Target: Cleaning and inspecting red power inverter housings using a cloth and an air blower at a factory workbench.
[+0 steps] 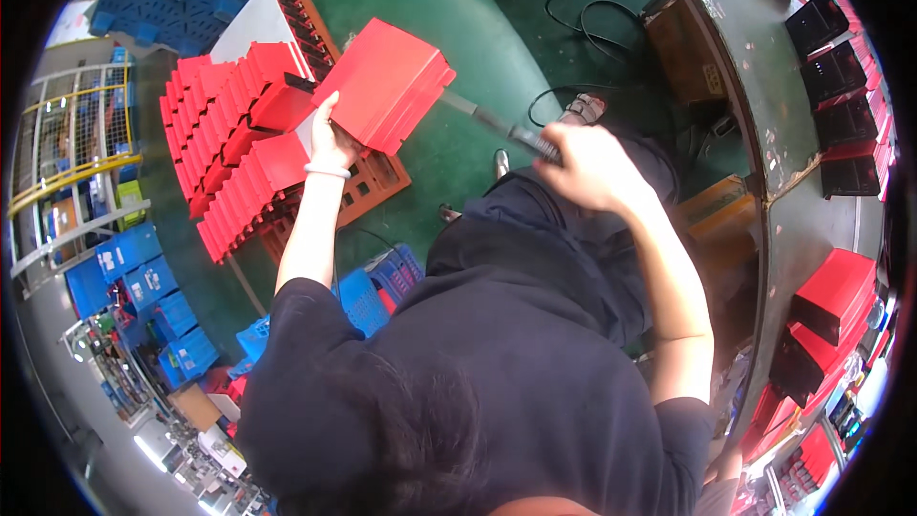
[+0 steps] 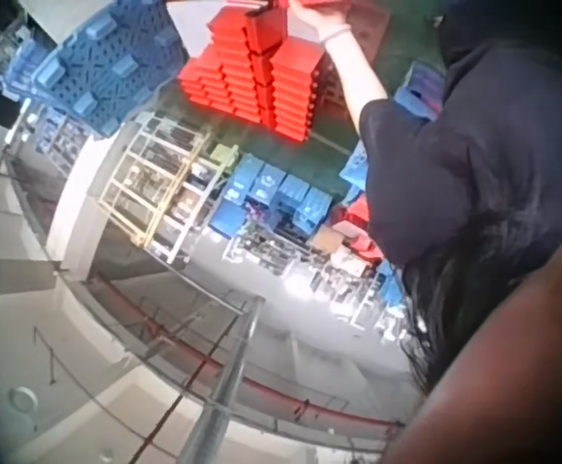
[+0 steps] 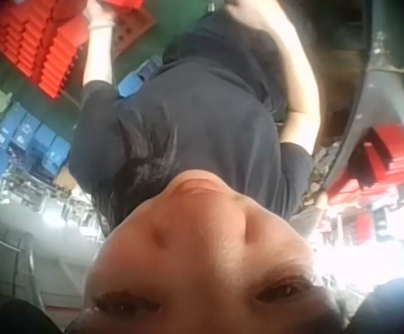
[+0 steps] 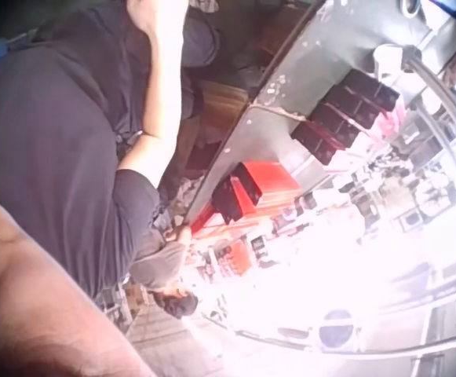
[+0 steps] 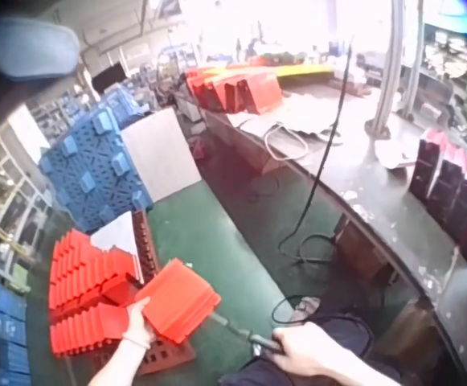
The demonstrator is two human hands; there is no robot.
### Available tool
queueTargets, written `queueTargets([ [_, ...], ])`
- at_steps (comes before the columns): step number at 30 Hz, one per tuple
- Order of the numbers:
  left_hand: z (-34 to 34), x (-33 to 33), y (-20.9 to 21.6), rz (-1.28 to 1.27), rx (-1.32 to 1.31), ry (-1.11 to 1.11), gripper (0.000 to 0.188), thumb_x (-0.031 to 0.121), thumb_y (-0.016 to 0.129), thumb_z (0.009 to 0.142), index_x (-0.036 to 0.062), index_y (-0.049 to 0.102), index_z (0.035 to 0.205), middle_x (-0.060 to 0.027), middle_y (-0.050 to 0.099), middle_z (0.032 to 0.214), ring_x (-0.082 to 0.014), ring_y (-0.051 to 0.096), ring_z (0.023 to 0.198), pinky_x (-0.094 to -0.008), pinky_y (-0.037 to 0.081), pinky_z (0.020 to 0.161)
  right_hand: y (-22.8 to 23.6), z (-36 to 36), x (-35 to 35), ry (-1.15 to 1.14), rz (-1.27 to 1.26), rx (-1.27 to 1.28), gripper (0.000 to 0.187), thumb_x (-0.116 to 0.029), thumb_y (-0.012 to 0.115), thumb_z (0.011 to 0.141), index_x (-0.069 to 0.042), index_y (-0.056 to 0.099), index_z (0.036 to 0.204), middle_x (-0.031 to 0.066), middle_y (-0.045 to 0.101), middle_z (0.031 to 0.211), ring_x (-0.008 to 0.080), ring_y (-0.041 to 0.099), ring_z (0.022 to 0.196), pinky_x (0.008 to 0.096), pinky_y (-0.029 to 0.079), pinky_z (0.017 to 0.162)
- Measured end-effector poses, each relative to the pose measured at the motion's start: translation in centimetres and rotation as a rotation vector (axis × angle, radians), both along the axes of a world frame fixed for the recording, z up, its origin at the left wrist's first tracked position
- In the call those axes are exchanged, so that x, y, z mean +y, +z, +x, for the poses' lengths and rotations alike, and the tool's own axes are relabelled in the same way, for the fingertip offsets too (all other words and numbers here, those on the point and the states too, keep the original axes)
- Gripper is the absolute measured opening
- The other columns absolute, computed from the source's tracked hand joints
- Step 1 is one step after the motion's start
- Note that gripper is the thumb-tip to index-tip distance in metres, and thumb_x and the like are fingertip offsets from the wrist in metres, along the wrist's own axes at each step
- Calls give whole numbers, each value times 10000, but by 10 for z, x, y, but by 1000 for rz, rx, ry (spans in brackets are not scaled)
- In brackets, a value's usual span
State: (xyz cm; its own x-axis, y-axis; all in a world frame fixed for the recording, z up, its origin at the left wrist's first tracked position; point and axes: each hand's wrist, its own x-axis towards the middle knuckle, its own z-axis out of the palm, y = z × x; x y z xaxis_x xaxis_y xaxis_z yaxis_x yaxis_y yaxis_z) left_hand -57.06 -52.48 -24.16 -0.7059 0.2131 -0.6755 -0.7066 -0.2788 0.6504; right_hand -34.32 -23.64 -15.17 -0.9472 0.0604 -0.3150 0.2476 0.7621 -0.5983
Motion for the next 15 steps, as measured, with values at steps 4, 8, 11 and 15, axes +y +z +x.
queueTargets([
  [4,-8,-5,-9,122,-33,-84,442,288,596,857,19,520,1199,-115,585,1205,-279,558,1118,-446,451,954,-2,6,7,0,33,-89,262,-234,643,781,-16,602,921,202,618,771,359,620,791,434,479,719],
  [8,-12,-1,-10,121,-32,-66,426,265,581,870,-2,518,1196,-130,581,1210,-279,560,1118,-437,446,969,-6,7,10,-73,48,-126,265,-214,635,778,-19,605,953,187,632,780,359,620,794,433,485,721],
  [11,-16,-1,-10,122,7,-113,498,271,596,859,-20,476,1246,-147,555,1243,-294,532,1154,-450,420,999,-10,11,15,-40,25,-68,281,-210,632,781,-20,604,987,189,636,795,356,624,804,432,487,724],
  [15,-19,-4,-11,121,32,-102,468,240,607,856,-19,490,1229,-139,568,1224,-285,545,1137,-433,432,987,-11,10,15,-69,44,-120,304,-243,637,779,-23,612,987,197,634,811,355,625,815,430,485,735],
])
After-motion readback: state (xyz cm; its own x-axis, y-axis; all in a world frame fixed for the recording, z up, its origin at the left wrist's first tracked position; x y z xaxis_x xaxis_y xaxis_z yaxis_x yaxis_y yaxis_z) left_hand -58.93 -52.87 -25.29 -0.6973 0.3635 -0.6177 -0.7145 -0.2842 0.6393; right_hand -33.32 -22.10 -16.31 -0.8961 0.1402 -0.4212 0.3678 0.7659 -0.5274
